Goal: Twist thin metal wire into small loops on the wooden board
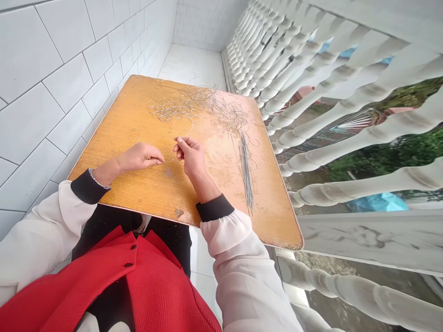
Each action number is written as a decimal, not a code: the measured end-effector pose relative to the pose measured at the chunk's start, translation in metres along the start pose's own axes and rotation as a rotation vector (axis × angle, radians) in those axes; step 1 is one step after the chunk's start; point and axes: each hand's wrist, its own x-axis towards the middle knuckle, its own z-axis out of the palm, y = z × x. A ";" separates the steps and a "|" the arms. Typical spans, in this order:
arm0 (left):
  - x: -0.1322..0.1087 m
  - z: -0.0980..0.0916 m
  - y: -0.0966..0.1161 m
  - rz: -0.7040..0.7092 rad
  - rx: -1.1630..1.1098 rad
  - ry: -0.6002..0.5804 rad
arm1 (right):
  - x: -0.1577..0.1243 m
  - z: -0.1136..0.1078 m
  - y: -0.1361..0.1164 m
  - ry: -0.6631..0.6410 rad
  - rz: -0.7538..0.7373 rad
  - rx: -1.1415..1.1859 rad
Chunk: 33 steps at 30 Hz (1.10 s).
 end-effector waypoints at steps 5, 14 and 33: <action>-0.001 0.001 0.002 0.042 -0.063 -0.076 | -0.002 0.002 0.000 -0.065 -0.010 -0.018; 0.002 0.011 -0.003 0.059 -0.144 -0.201 | -0.004 0.004 0.003 -0.245 0.000 -0.054; 0.011 -0.016 -0.003 -0.557 -0.662 0.450 | -0.012 0.010 0.007 -0.469 0.135 -0.101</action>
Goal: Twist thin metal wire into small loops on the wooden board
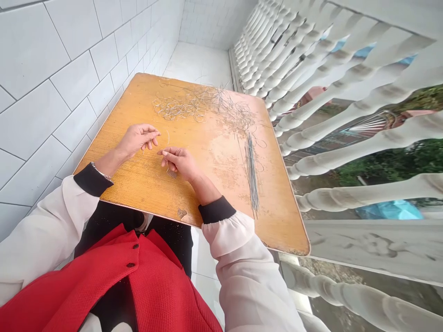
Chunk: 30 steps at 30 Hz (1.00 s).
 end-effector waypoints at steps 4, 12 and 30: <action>0.004 -0.002 -0.004 -0.053 -0.004 0.138 | 0.000 0.000 0.003 0.013 0.066 -0.008; 0.028 -0.018 -0.011 -0.097 0.156 0.190 | 0.006 0.001 0.010 0.116 0.161 -0.007; 0.105 -0.028 -0.014 0.091 0.940 -0.050 | 0.034 0.013 -0.003 0.264 0.151 -0.387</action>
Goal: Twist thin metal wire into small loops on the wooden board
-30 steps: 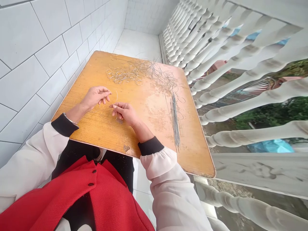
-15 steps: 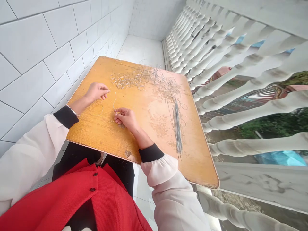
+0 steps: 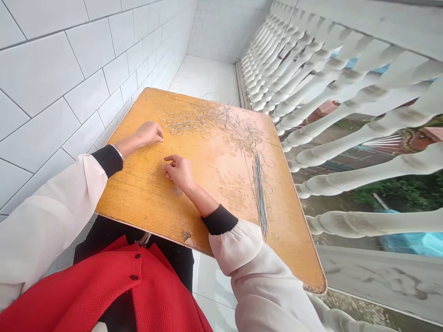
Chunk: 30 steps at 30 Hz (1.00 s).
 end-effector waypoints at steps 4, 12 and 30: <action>0.000 0.008 -0.002 -0.012 0.003 0.008 | -0.007 0.003 0.006 0.115 -0.424 -0.383; -0.003 0.011 -0.008 -0.106 -0.070 0.026 | -0.023 0.011 0.012 -0.075 -0.613 -0.765; -0.032 -0.013 0.008 -0.146 -0.305 -0.005 | -0.005 -0.013 0.013 0.276 -0.296 0.092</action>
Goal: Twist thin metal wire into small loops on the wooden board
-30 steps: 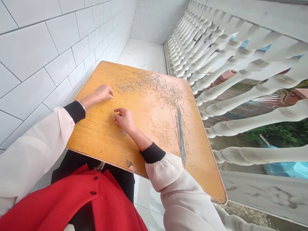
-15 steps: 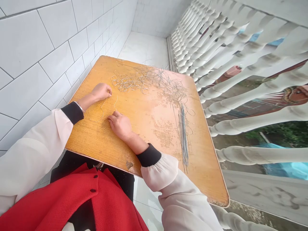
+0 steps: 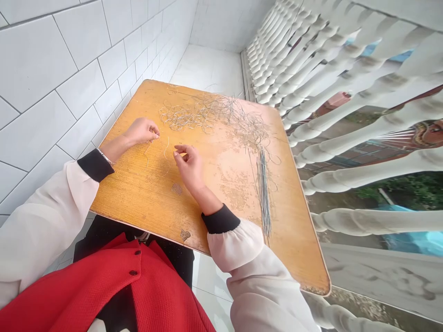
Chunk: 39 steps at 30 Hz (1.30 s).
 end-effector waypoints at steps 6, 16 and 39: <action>-0.004 0.006 0.004 0.110 0.062 0.013 | 0.008 0.003 0.004 -0.150 0.313 0.303; 0.019 0.014 -0.002 0.158 0.290 0.011 | 0.007 0.011 0.004 -0.228 0.358 0.321; -0.098 -0.018 -0.017 0.263 0.278 0.142 | 0.010 0.006 0.023 -0.071 -0.173 -0.407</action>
